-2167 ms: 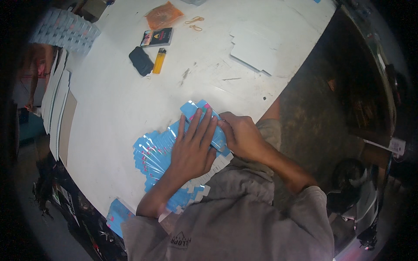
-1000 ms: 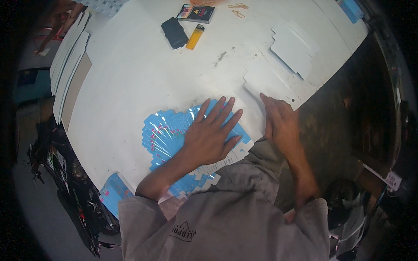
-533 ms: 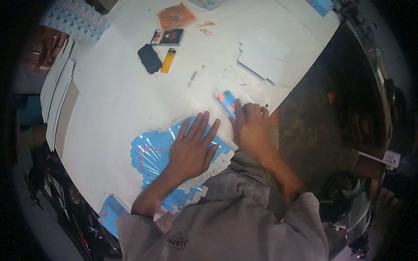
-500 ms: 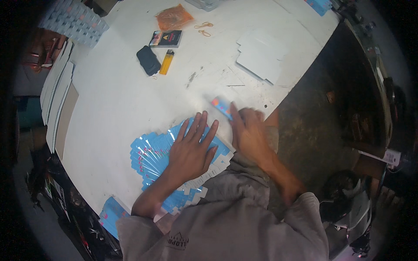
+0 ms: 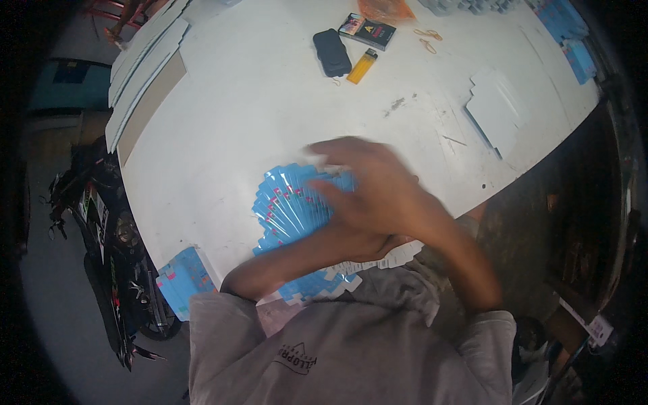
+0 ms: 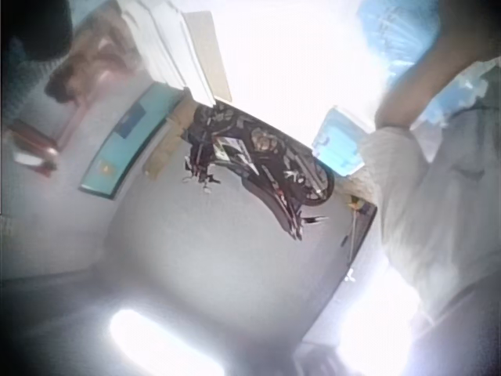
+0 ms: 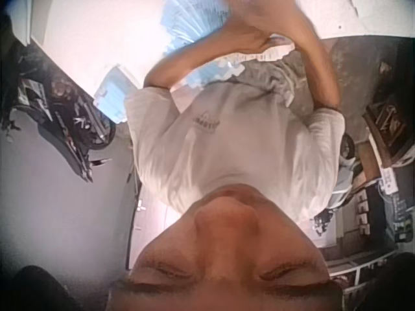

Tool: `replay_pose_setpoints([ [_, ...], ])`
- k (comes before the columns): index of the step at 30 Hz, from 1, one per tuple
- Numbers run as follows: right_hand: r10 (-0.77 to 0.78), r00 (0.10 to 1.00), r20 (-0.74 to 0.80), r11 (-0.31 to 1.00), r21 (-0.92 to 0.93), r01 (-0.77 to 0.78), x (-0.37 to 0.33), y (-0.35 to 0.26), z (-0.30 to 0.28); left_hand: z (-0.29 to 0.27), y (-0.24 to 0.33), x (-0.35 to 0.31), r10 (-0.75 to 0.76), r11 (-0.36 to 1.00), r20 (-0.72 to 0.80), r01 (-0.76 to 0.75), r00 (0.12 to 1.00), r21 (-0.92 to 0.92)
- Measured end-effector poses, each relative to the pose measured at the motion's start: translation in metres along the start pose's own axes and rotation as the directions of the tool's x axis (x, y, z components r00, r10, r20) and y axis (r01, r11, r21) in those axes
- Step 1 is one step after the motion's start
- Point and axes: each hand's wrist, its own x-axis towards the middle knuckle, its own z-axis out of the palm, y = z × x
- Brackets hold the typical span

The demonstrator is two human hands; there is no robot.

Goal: The person inserts blue printed paper sheets into white cardboard sleeves one by one, then stacks the completed packs and secures them with a rubber band. The person repeats the process with a second batch of sheets and sleeves.

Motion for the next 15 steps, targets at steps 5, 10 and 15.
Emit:
replay_pose_setpoints([
  [5, -0.408, 0.874, 0.265, 0.893, -0.082, 0.442, 0.069, 0.057, 0.076, 0.001, 0.001, 0.015, -0.031, 0.997, -0.009, 0.031, 0.999, -0.074],
  [10, -0.156, 0.876, 0.457, 0.971, -0.092, 0.221, 0.063, 0.045, 0.078, 0.009, 0.003, 0.010, -0.055, 0.992, -0.120, 0.040, 0.991, -0.123],
  [15, -0.069, 0.868, 0.491, 0.982, -0.118, 0.145, 0.038, 0.039, 0.074, 0.018, 0.019, 0.008, -0.125, 0.978, 0.090, 0.138, 0.988, -0.154],
])
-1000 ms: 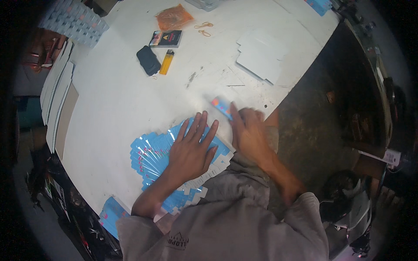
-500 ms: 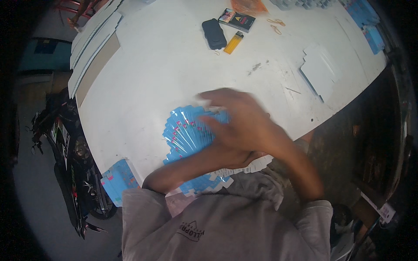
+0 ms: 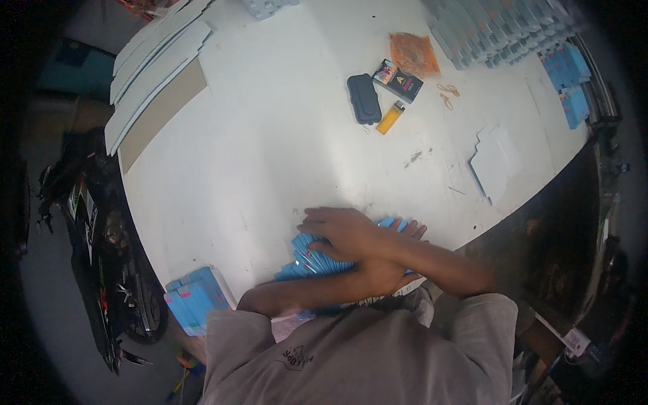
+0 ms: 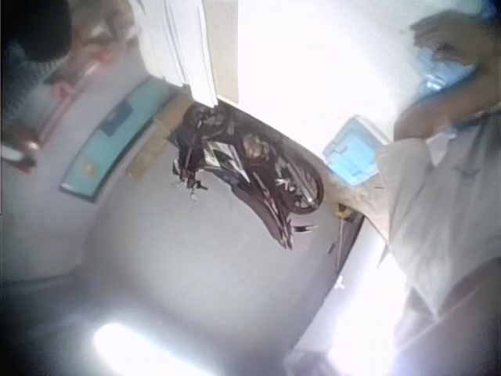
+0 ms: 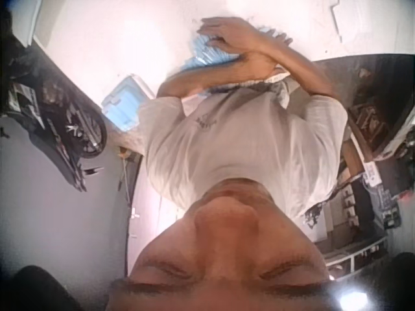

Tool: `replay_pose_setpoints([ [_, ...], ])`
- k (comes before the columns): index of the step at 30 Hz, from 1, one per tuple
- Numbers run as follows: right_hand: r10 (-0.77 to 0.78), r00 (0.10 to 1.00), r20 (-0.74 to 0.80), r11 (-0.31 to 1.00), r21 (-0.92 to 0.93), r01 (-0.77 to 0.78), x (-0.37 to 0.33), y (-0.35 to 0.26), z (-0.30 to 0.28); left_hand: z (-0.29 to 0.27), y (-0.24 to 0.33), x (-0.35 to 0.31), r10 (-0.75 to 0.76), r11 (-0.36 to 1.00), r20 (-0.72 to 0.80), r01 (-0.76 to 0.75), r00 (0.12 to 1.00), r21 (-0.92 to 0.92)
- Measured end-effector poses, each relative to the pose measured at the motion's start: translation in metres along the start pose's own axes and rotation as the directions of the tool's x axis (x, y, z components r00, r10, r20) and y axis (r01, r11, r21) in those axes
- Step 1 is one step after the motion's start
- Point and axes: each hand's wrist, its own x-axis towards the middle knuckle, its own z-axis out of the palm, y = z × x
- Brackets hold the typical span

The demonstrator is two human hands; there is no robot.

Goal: The person inserts blue printed paper sheets into white cardboard sleeves one by one, then stacks the completed packs and secures them with a rubber band. The person repeats the process with a second batch of sheets and sleeves.

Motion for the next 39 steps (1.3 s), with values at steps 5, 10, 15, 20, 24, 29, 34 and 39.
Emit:
replay_pose_setpoints([
  [5, -0.027, 0.995, 0.093, 0.969, -0.240, 0.048, -0.006, -0.011, -0.006, 0.019, 0.010, 0.008, -0.108, 0.960, 0.028, 0.112, 0.994, -0.256],
  [10, -0.064, 0.992, 0.109, 0.966, -0.244, 0.089, -0.006, -0.011, -0.012, 0.052, 0.002, 0.005, -0.274, 0.438, -0.258, -0.118, 0.927, -0.891],
  [15, 0.183, 0.895, -0.408, 0.980, 0.001, -0.200, -0.043, 0.005, -0.080, -0.039, -0.013, 0.002, -0.091, 0.991, 0.167, 0.107, 0.982, -0.086],
  [20, 0.255, 0.421, -0.871, 0.791, -0.063, -0.609, -0.159, 0.062, -0.112, -0.044, -0.012, 0.008, 0.000, 0.991, 0.051, -0.006, 0.999, 0.130],
  [24, 0.164, 0.230, -0.959, 0.676, -0.060, -0.734, -0.218, 0.099, -0.095, -0.054, 0.000, 0.000, -0.074, 0.958, 0.181, 0.020, 0.981, 0.285],
  [29, 0.070, 0.366, -0.928, 0.550, -0.270, -0.790, -0.212, 0.110, -0.094, -0.063, -0.009, 0.007, -0.003, 0.956, 0.097, -0.025, 0.995, 0.293],
  [34, 0.312, 0.171, -0.935, 0.817, 0.172, -0.550, -0.183, 0.078, -0.046, -0.056, -0.014, 0.007, 0.042, 0.950, 0.064, -0.060, 0.997, 0.305],
  [39, 0.129, 0.474, -0.871, 0.640, -0.292, -0.711, -0.168, 0.057, -0.022, -0.051, -0.010, 0.008, 0.002, 0.981, 0.058, -0.013, 0.998, 0.195],
])
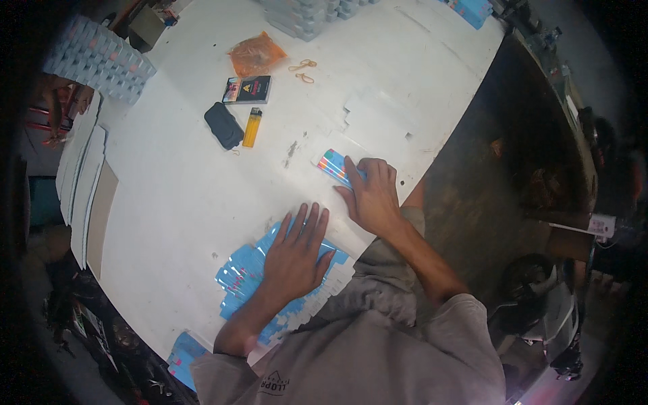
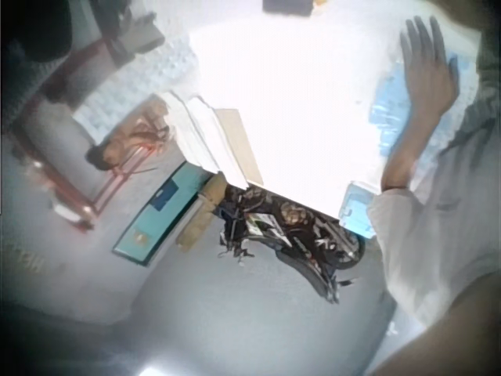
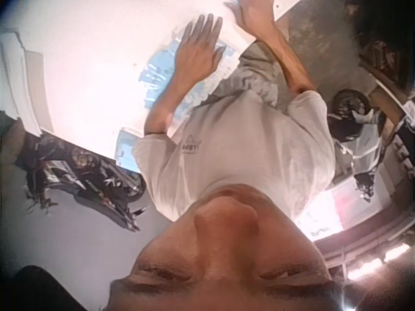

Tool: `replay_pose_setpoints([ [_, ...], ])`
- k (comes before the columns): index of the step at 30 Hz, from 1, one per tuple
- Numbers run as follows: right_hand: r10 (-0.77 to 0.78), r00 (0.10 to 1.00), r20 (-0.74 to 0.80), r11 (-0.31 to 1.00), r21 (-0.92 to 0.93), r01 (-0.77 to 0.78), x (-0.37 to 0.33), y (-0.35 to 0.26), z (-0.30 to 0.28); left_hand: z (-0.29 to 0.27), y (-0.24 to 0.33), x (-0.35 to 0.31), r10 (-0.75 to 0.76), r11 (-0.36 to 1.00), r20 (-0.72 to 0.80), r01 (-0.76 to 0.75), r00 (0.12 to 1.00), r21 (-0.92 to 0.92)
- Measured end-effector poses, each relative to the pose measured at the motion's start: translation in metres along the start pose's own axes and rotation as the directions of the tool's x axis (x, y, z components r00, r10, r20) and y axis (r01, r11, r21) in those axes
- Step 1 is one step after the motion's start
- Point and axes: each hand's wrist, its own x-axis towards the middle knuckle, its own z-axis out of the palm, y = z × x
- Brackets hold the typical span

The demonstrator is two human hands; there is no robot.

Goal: The person inserts blue printed paper sheets into white cardboard sleeves one by one, then stacks the completed packs and secures them with a rubber band. The person repeats the process with a second batch of sheets and sleeves.

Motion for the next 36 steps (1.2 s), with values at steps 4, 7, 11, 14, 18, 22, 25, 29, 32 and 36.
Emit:
replay_pose_setpoints([
  [4, 0.172, 0.922, 0.346, 0.680, 0.636, -0.365, -0.026, -0.032, -0.024, -0.008, 0.009, 0.002, 0.028, 0.952, 0.039, -0.039, 0.999, 0.305],
  [7, 0.135, 0.849, 0.511, 0.722, 0.536, -0.437, -0.034, -0.046, -0.022, -0.008, 0.009, 0.000, 0.044, 0.938, 0.150, -0.093, 0.988, 0.335],
  [11, 0.100, 0.983, -0.157, 0.980, 0.186, -0.070, -0.005, -0.005, -0.018, -0.015, 0.004, 0.004, 0.050, 0.988, 0.118, -0.067, 0.992, 0.140],
  [14, -0.030, 0.972, -0.232, 0.999, 0.022, 0.036, 0.010, 0.046, 0.002, -0.007, -0.002, 0.002, 0.071, 0.986, 0.115, -0.087, 0.991, 0.145],
  [18, 0.240, 0.971, 0.004, 0.837, 0.505, -0.210, -0.014, 0.035, 0.003, 0.000, -0.003, 0.003, 0.082, 0.979, 0.045, -0.089, 0.996, 0.181],
  [22, 0.119, 0.993, 0.004, 0.957, 0.266, -0.115, -0.019, 0.009, 0.006, 0.001, 0.000, 0.001, 0.068, 0.978, 0.036, -0.074, 0.997, 0.197],
  [25, -0.091, 0.989, -0.119, 0.993, 0.058, 0.098, -0.020, 0.006, 0.008, 0.003, -0.001, 0.003, 0.056, 0.984, 0.037, -0.062, 0.998, 0.167],
  [29, 0.112, 0.983, 0.145, 0.768, 0.616, -0.178, -0.038, -0.030, -0.015, 0.000, 0.006, 0.001, 0.072, 0.970, 0.002, -0.070, 0.997, 0.232],
  [32, 0.086, 0.862, 0.499, 0.626, 0.646, -0.437, -0.044, -0.040, -0.019, -0.005, 0.011, -0.001, 0.107, 0.947, 0.053, -0.118, 0.993, 0.299],
  [36, 0.271, 0.836, 0.477, 0.664, 0.536, -0.521, -0.043, -0.052, -0.032, -0.002, 0.003, 0.003, 0.091, 0.972, 0.088, -0.108, 0.992, 0.210],
])
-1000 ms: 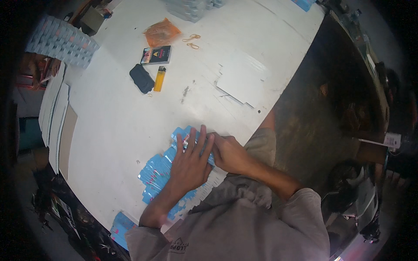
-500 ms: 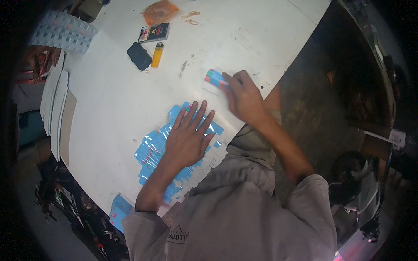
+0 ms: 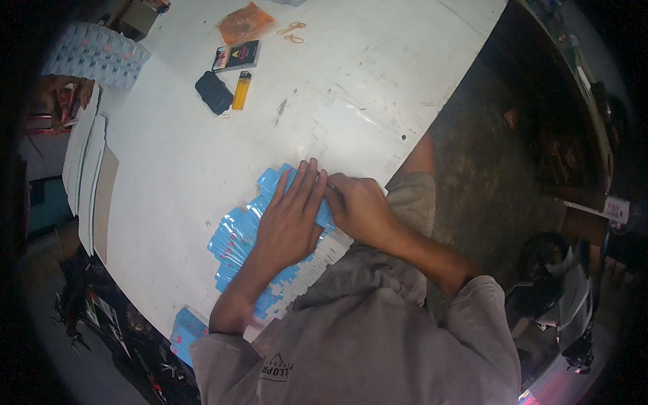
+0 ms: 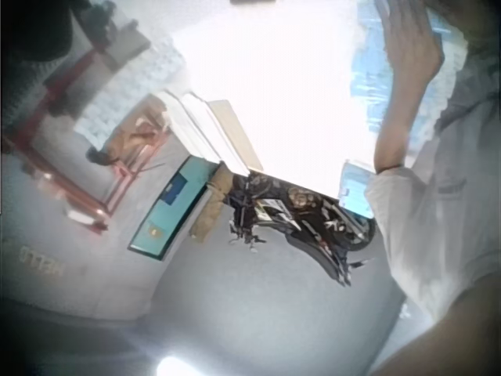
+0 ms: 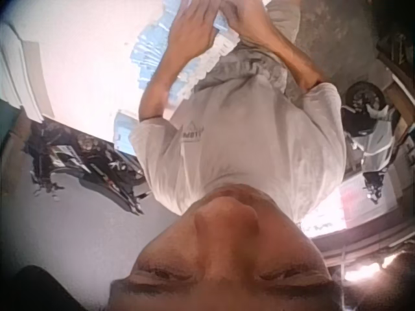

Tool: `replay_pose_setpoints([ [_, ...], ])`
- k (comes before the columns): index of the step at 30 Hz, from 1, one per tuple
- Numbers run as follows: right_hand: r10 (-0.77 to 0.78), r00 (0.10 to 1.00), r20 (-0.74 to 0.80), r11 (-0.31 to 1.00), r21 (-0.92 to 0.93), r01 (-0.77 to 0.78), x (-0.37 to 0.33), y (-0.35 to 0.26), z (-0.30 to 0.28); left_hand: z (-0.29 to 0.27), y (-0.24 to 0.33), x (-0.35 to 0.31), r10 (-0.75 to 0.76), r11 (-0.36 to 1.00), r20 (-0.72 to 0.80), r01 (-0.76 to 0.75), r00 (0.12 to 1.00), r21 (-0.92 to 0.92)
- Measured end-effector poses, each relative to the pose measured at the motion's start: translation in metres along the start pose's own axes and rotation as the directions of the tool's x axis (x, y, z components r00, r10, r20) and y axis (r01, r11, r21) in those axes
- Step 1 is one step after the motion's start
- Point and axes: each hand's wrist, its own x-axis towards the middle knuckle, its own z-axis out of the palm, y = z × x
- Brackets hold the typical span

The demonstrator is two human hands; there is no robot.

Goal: The person inserts blue printed paper sheets into white cardboard sleeves one by one, then stacks the completed packs and secures them with a rubber band. The person repeats the process with a second batch of sheets and sleeves.

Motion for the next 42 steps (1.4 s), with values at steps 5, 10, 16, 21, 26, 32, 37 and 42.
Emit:
replay_pose_setpoints([
  [5, -0.415, 0.895, -0.165, 0.789, -0.555, 0.264, -0.010, 0.018, -0.009, -0.005, -0.004, -0.002, 0.000, 0.999, 0.048, 0.002, 0.999, -0.046],
  [10, -0.547, 0.816, -0.185, 0.588, -0.779, 0.217, 0.028, 0.057, -0.035, -0.011, -0.001, 0.002, -0.017, 0.993, 0.005, 0.017, 1.000, -0.117],
  [16, -0.581, 0.799, -0.151, 0.547, -0.800, 0.247, 0.045, 0.086, -0.048, -0.015, 0.000, 0.005, -0.011, 0.987, -0.028, 0.007, 1.000, -0.160],
  [21, -0.521, 0.798, -0.302, 0.697, -0.691, 0.193, 0.050, 0.087, -0.045, -0.006, -0.001, 0.002, -0.015, 0.995, -0.016, 0.013, 1.000, -0.101],
  [26, -0.474, 0.848, -0.236, 0.855, -0.354, 0.379, 0.017, 0.038, -0.033, -0.001, 0.001, 0.005, -0.022, 0.996, -0.061, 0.017, 0.998, -0.088],
  [32, -0.560, 0.819, -0.124, 0.686, -0.624, 0.374, 0.021, 0.044, -0.017, 0.000, 0.007, 0.005, -0.085, 0.988, -0.071, 0.075, 0.994, -0.137],
  [37, -0.220, 0.975, 0.004, 0.970, -0.107, 0.219, 0.009, 0.024, -0.020, -0.005, 0.014, 0.003, -0.039, 0.996, -0.082, 0.045, 0.996, 0.075],
  [42, -0.164, 0.982, -0.089, 0.977, -0.156, 0.149, 0.005, 0.015, -0.005, 0.000, 0.004, 0.003, 0.011, 0.999, 0.025, -0.012, 1.000, 0.045],
])
